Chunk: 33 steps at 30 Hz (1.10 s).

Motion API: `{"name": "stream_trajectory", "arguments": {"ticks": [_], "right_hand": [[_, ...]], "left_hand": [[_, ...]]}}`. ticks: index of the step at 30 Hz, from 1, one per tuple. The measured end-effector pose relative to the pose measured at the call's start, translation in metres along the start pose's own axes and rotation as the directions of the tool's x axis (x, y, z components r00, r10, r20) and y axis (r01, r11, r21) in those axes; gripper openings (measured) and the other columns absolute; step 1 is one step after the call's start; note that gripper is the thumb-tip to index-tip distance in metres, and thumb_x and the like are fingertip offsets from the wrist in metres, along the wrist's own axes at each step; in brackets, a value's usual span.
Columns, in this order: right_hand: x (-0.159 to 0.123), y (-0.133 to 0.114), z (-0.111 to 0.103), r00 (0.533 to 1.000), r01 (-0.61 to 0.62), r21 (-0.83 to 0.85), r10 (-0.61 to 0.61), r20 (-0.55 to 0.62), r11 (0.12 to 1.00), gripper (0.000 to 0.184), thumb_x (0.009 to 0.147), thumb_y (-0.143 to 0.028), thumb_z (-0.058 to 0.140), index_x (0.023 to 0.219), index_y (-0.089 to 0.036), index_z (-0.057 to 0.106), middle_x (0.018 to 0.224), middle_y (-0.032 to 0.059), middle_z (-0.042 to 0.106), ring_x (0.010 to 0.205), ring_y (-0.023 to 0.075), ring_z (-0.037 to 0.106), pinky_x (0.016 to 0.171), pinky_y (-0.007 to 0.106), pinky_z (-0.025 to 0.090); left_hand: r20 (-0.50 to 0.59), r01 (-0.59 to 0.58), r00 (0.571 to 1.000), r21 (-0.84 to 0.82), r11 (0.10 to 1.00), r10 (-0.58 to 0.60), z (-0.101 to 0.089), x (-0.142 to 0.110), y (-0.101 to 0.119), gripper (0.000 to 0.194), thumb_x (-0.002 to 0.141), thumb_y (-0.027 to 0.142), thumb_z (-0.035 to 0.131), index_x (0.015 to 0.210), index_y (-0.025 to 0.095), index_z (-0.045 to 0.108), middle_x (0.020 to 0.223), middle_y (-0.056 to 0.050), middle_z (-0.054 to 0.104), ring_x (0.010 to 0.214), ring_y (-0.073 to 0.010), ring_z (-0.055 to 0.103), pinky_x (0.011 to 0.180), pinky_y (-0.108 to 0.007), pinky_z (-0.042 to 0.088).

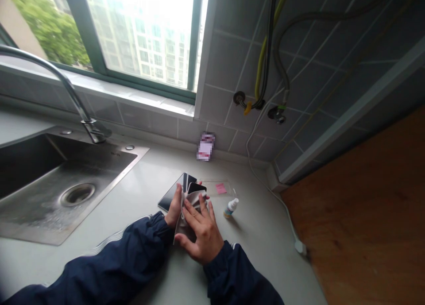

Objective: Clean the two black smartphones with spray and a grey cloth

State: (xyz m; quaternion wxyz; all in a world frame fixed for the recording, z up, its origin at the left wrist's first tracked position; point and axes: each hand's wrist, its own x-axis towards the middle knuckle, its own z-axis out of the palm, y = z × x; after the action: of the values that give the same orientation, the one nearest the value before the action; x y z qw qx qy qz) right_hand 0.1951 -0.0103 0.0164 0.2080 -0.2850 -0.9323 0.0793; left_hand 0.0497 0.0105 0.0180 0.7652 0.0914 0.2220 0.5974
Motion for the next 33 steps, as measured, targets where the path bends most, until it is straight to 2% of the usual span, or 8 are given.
{"name": "stream_trajectory", "arguments": {"ticks": [6,11,13,19,25,28,30,33], "right_hand": [[0.000,-0.002,-0.006,0.998,0.049,0.034,-0.051,0.043,0.998,0.062,0.094,-0.054,0.058,0.145,-0.020,0.052,0.154,0.0062,0.045,0.153,0.0366,0.009,0.119,0.068,0.015],[0.002,-0.006,-0.009,0.993,0.110,0.077,-0.114,0.044,0.991,0.051,0.092,-0.045,0.061,0.137,-0.022,0.060,0.146,0.0050,0.056,0.153,0.0342,0.014,0.121,0.065,0.016],[0.002,-0.006,-0.010,0.988,0.148,0.104,-0.151,0.026,0.984,0.047,0.091,-0.041,0.062,0.133,-0.021,0.063,0.145,0.0054,0.057,0.153,0.0338,0.015,0.122,0.063,0.014],[0.001,-0.004,-0.008,0.980,0.200,0.146,-0.197,-0.035,0.969,0.054,0.087,-0.033,0.064,0.139,-0.021,0.058,0.145,0.0060,0.057,0.153,0.0328,0.017,0.123,0.061,0.015],[0.000,-0.001,-0.001,0.988,0.152,0.096,-0.152,-0.009,0.984,0.062,0.092,-0.042,0.060,0.149,-0.020,0.047,0.154,0.0070,0.046,0.153,0.0337,0.013,0.122,0.063,0.016],[-0.001,0.001,0.001,0.995,0.094,0.063,-0.095,0.018,0.994,0.066,0.097,-0.050,0.053,0.154,-0.021,0.037,0.159,0.0068,0.037,0.154,0.0353,0.009,0.120,0.066,0.017],[-0.001,0.002,0.002,0.998,0.057,0.043,-0.058,0.013,0.997,0.066,0.100,-0.054,0.045,0.156,-0.023,0.033,0.161,0.0063,0.033,0.154,0.0361,0.007,0.119,0.067,0.018],[0.000,0.002,0.002,1.000,0.008,0.015,-0.008,-0.027,1.000,0.069,0.101,-0.059,0.037,0.159,-0.023,0.026,0.163,0.0067,0.030,0.153,0.0374,0.005,0.118,0.068,0.019]], "left_hand": [[-0.068,-0.028,0.997,0.065,0.998,0.033,0.000,0.002,0.014,0.086,0.092,0.075,0.027,0.154,0.016,0.035,0.115,-0.019,0.072,0.089,-0.0296,0.074,0.092,-0.044,0.053],[-0.057,-0.060,0.996,0.145,0.988,0.069,-0.001,0.001,0.025,0.090,0.090,0.077,0.027,0.147,0.009,0.041,0.111,-0.023,0.072,0.069,-0.0275,0.072,0.074,-0.043,0.056],[-0.057,-0.056,0.996,0.141,0.988,0.065,-0.002,0.002,0.027,0.089,0.090,0.078,0.024,0.147,0.011,0.040,0.111,-0.022,0.072,0.066,-0.0273,0.071,0.071,-0.044,0.057],[-0.058,-0.015,0.998,0.077,0.997,0.019,-0.005,0.005,0.027,0.087,0.090,0.078,0.023,0.150,0.016,0.034,0.107,-0.019,0.072,0.062,-0.0261,0.069,0.065,-0.044,0.056],[-0.104,0.037,0.994,0.091,0.995,-0.027,-0.007,0.008,0.026,0.086,0.091,0.077,0.016,0.153,0.019,0.032,0.105,-0.017,0.072,0.063,-0.0264,0.070,0.069,-0.045,0.055],[-0.100,0.033,0.995,0.077,0.996,-0.025,-0.007,0.009,0.023,0.083,0.092,0.076,0.020,0.154,0.023,0.031,0.106,-0.015,0.073,0.069,-0.0260,0.072,0.074,-0.043,0.056],[-0.052,0.040,0.998,0.034,0.999,-0.038,-0.007,0.009,0.018,0.083,0.091,0.076,0.027,0.155,0.024,0.030,0.111,-0.015,0.072,0.080,-0.0276,0.073,0.084,-0.045,0.055],[0.095,0.076,0.993,-0.024,0.997,-0.074,-0.010,0.009,0.009,0.083,0.091,0.075,0.035,0.154,0.021,0.035,0.122,-0.015,0.070,0.104,-0.0310,0.070,0.102,-0.048,0.048]]}}
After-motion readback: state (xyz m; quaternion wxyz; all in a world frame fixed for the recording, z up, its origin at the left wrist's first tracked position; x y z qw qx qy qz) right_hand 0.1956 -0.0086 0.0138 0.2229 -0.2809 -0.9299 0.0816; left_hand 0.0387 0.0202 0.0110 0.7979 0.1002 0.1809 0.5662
